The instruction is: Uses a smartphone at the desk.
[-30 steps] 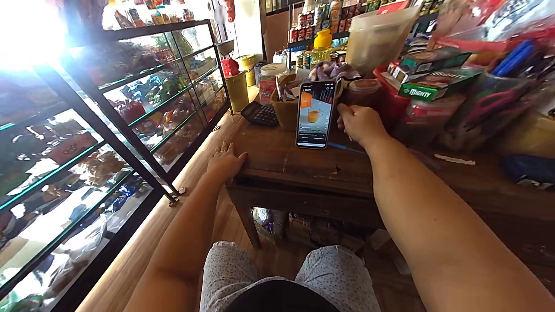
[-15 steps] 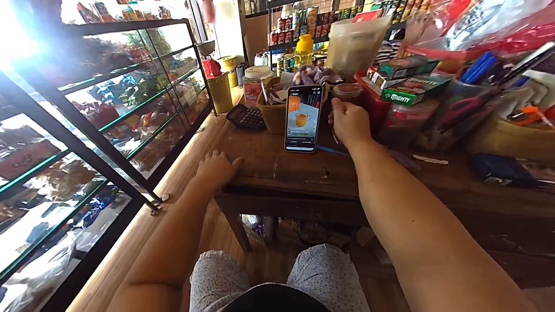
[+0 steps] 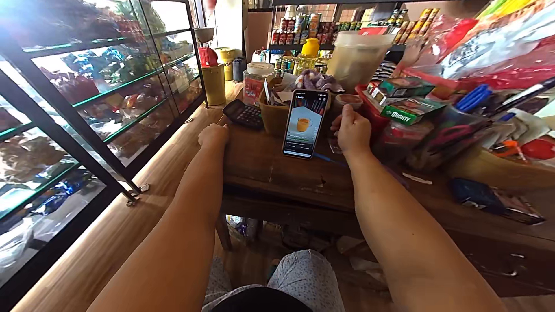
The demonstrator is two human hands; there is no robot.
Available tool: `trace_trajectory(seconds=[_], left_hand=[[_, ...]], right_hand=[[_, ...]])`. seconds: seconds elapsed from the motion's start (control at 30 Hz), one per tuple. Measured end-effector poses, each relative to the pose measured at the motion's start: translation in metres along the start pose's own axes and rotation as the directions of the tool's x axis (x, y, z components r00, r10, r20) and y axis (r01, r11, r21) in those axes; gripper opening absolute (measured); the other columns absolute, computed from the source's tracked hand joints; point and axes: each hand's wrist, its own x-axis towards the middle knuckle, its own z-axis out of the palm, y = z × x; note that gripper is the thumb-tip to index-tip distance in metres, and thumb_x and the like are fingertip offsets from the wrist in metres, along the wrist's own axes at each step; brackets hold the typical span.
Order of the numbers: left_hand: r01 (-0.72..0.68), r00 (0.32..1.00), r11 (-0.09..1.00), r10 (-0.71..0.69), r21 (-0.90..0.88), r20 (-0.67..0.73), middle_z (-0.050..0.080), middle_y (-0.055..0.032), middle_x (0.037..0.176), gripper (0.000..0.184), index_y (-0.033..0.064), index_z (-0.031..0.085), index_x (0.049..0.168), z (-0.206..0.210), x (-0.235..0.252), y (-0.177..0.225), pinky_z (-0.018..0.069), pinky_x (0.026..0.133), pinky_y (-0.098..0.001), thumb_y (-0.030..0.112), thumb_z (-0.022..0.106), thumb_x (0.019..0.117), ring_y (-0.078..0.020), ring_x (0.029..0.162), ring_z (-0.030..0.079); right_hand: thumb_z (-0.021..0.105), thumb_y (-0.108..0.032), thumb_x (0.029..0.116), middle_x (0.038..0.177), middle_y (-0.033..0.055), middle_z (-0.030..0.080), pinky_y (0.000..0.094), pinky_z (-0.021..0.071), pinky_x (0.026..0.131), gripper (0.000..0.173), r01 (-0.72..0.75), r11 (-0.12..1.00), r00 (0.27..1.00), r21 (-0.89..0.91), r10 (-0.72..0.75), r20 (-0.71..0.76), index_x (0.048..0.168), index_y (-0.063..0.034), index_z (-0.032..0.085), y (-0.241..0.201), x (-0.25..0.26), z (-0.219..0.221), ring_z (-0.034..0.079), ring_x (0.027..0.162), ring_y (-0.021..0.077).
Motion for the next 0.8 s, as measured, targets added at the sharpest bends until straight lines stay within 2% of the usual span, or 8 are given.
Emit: trace_trajectory(seconds=[0.13,0.2,0.33,0.43,0.47,0.57,0.7,0.8], left_hand=[[0.011,0.998,0.999,-0.009,-0.039,0.065,0.052,-0.0274,0.148,0.066,-0.0076,0.06,0.133,-0.012,-0.017,0.004,0.0356,0.114,-0.0627,0.044,0.025,0.1118,-0.0423,0.141,0.048],[0.007,0.998,1.0,-0.006,-0.025,0.055,0.052,-0.0281,0.148,0.068,-0.0081,0.061,0.132,-0.013,-0.021,0.005,0.036,0.114,-0.0621,0.045,0.024,0.1117,-0.0425,0.142,0.048],[-0.014,0.995,1.0,0.013,0.006,0.098,0.048,-0.0311,0.15,0.069,-0.0101,0.054,0.139,-0.012,-0.02,0.005,0.0333,0.114,-0.0649,0.045,0.022,0.1122,-0.0447,0.144,0.044],[-0.009,1.0,1.0,0.008,-0.015,-0.01,0.055,-0.0295,0.143,0.067,-0.0074,0.058,0.134,-0.002,-0.011,0.001,0.0399,0.108,-0.0654,0.048,0.028,0.1107,-0.0436,0.137,0.052],[-0.001,1.0,0.999,0.001,-0.04,0.012,0.052,-0.0298,0.147,0.066,-0.0082,0.056,0.137,-0.005,-0.015,0.002,0.0368,0.111,-0.0649,0.046,0.029,0.111,-0.0437,0.14,0.049],[0.009,0.996,1.0,-0.008,-0.014,0.085,0.048,-0.0281,0.151,0.068,-0.0069,0.055,0.139,-0.012,-0.016,0.004,0.0339,0.114,-0.064,0.047,0.027,0.1113,-0.0424,0.144,0.044],[0.029,1.0,1.0,-0.029,0.001,0.01,0.06,-0.0268,0.137,0.068,-0.0018,0.061,0.132,0.006,0.016,-0.006,0.0452,0.1,-0.0671,0.054,0.03,0.1084,-0.0424,0.13,0.058],[0.025,0.996,1.0,-0.025,-0.001,0.084,0.052,-0.0283,0.147,0.069,-0.0068,0.057,0.136,-0.006,-0.002,0.001,0.0374,0.11,-0.0656,0.05,0.026,0.1104,-0.0424,0.14,0.049]], right_hand=[[0.024,-0.034,0.115,0.101,0.0229,0.07,0.0509,0.0522,0.086,0.058,0.001,1.0,1.0,-0.015,-0.001,0.0,0.117,0.0064,0.066,-0.003,-0.002,0.0,0.068,0.09,0.0323],[0.027,-0.022,0.1142,0.103,0.024,0.068,0.0519,0.0542,0.084,0.044,0.034,0.999,0.999,-0.032,-0.034,0.018,0.134,0.0042,0.057,-0.002,-0.002,0.0,0.068,0.088,0.0341],[0.033,-0.007,0.1079,0.115,0.0252,0.066,0.0522,0.0544,0.085,0.042,0.014,0.999,1.0,-0.038,-0.015,-0.019,0.147,-0.0014,0.047,-0.003,-0.006,0.0,0.068,0.095,0.0356],[0.042,-0.001,0.1029,0.127,0.0251,0.065,0.0533,0.0497,0.102,0.036,0.041,0.992,0.999,-0.118,-0.04,0.013,0.134,0.0019,0.06,-0.003,-0.004,-0.003,0.064,0.118,0.0372],[0.044,0.0,0.1021,0.127,0.0256,0.066,0.0548,0.0466,0.105,0.032,0.057,0.989,0.998,-0.14,-0.053,0.028,0.126,0.0035,0.066,-0.004,-0.005,-0.003,0.062,0.122,0.0385],[0.049,0.003,0.0996,0.115,0.0235,0.07,0.0567,0.0483,0.1,0.026,0.062,0.985,0.997,-0.158,-0.053,0.061,0.111,0.0029,0.072,-0.009,-0.007,-0.004,0.066,0.113,0.038],[0.047,0.005,0.0962,0.109,0.0215,0.071,0.0577,0.0492,0.094,0.028,0.045,0.987,0.998,-0.155,-0.037,0.058,0.106,0.0019,0.073,-0.007,-0.006,-0.003,0.067,0.107,0.0364],[0.045,0.004,0.0963,0.108,0.0224,0.071,0.0571,0.0492,0.092,0.03,0.047,0.99,0.998,-0.132,-0.043,0.035,0.106,0.0022,0.073,-0.004,-0.006,-0.004,0.067,0.106,0.0365]])
